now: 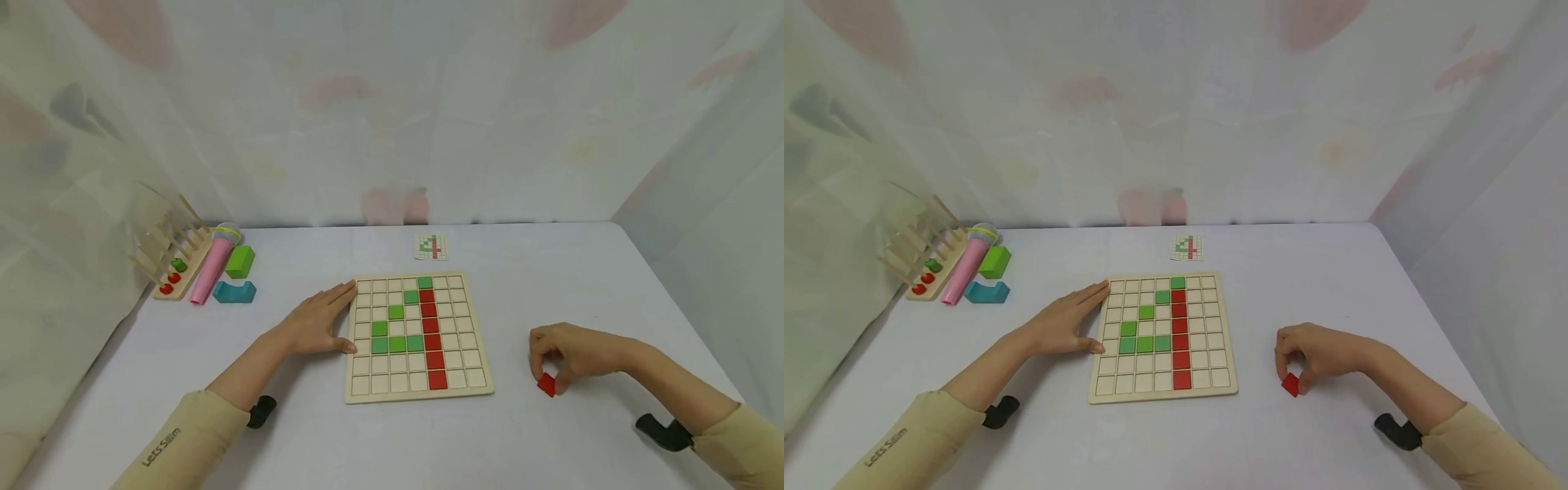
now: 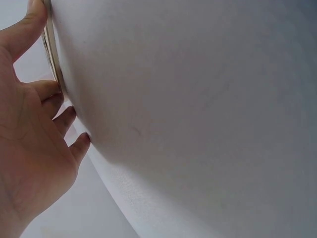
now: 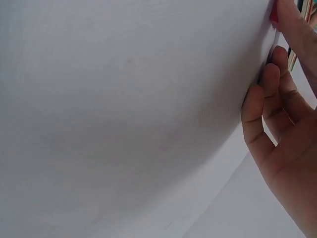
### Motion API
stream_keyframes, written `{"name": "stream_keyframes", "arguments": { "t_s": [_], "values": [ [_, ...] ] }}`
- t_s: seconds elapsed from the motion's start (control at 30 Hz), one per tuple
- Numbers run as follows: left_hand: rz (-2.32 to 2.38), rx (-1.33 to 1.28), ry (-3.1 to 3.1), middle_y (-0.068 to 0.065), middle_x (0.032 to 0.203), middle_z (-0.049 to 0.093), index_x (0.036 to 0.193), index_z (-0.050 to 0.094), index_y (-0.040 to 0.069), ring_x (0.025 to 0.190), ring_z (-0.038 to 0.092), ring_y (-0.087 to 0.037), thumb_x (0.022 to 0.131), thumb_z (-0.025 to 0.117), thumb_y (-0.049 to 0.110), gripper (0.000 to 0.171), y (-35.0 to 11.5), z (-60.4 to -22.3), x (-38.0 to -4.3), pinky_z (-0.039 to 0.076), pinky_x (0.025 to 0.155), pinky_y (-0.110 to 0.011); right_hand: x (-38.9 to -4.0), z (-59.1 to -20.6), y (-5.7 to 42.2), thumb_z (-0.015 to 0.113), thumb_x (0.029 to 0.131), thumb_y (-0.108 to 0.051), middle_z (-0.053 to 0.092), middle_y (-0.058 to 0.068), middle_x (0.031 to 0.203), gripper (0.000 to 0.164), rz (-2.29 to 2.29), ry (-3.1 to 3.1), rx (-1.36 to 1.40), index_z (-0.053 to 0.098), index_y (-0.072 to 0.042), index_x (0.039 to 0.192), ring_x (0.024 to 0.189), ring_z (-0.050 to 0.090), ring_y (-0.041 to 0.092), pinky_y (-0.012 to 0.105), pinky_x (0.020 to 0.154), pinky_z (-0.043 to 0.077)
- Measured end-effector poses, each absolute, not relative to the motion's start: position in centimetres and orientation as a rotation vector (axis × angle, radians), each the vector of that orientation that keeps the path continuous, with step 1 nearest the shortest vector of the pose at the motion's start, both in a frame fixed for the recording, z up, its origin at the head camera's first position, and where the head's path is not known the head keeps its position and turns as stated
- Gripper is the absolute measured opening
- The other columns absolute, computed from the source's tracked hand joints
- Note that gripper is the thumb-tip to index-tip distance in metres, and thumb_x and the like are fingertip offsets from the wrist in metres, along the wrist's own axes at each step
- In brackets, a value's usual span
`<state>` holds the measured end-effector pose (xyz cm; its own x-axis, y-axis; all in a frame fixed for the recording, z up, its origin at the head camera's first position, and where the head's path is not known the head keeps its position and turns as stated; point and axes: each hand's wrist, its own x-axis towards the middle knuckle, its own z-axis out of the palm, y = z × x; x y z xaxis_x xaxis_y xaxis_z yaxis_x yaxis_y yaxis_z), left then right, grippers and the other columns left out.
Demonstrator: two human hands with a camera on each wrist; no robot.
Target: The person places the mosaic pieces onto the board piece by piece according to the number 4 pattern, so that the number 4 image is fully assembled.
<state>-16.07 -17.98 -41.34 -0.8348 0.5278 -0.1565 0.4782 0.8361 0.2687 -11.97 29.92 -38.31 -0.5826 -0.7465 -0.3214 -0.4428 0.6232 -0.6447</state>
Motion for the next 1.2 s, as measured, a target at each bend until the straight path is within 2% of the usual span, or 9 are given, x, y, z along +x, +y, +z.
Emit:
{"name": "stream_keyframes", "arguments": {
  "t_s": [0.17, 0.4, 0.8, 1.0, 1.2],
  "values": [
    [0.330, 0.778, 2.797, -0.009, 0.168, 0.017, 0.158, 0.021, 0.008, 0.153, 0.024, -0.037, 0.075, 0.073, 0.065, 0.114, -18.1, -41.3, -16.0, 0.028, 0.122, -0.057, -12.8, -38.4, 29.4, 0.085, 0.075, -0.019, 0.065, -0.014, 0.082, 0.024, -0.742, 2.298, -0.878, 0.063, -0.025, 0.082, 0.075, 0.057, 0.001, 0.019, 0.068, 0.053],
    [0.336, 0.772, 2.786, -0.009, 0.168, 0.017, 0.158, 0.021, 0.008, 0.153, 0.024, -0.037, 0.075, 0.073, 0.065, 0.113, -18.0, -41.3, -15.9, 0.027, 0.122, -0.057, -14.2, -38.3, 27.5, 0.083, 0.076, -0.017, 0.069, -0.011, 0.077, 0.019, -0.822, 2.308, -0.862, 0.064, -0.021, 0.079, 0.068, 0.060, 0.000, 0.021, 0.065, 0.054],
    [0.349, 0.773, 2.789, -0.008, 0.168, 0.017, 0.158, 0.021, 0.009, 0.153, 0.024, -0.037, 0.075, 0.074, 0.064, 0.113, -17.9, -41.2, -15.9, 0.028, 0.121, -0.058, -16.1, -38.1, 23.2, 0.080, 0.081, -0.016, 0.072, -0.006, 0.078, 0.014, -0.938, 2.327, -0.823, 0.070, -0.019, 0.089, 0.069, 0.064, 0.007, 0.021, 0.065, 0.054],
    [0.339, 0.774, 2.789, -0.008, 0.168, 0.017, 0.158, 0.021, 0.008, 0.153, 0.024, -0.036, 0.076, 0.074, 0.063, 0.112, -17.8, -40.9, -15.8, 0.027, 0.122, -0.058, -16.4, -38.3, 21.3, 0.080, 0.082, -0.018, 0.072, -0.005, 0.080, 0.013, -0.980, 2.372, -0.824, 0.070, -0.017, 0.090, 0.069, 0.060, 0.005, 0.019, 0.065, 0.051],
    [0.343, 0.773, 2.789, -0.008, 0.168, 0.018, 0.158, 0.022, 0.008, 0.153, 0.024, -0.036, 0.075, 0.074, 0.063, 0.112, -17.9, -40.9, -15.8, 0.027, 0.122, -0.058, -16.3, -38.4, 19.6, 0.078, 0.084, -0.016, 0.073, -0.004, 0.085, 0.009, -1.007, 2.409, -0.821, 0.073, -0.017, 0.092, 0.074, 0.063, 0.005, 0.019, 0.069, 0.054]
  ]
}}
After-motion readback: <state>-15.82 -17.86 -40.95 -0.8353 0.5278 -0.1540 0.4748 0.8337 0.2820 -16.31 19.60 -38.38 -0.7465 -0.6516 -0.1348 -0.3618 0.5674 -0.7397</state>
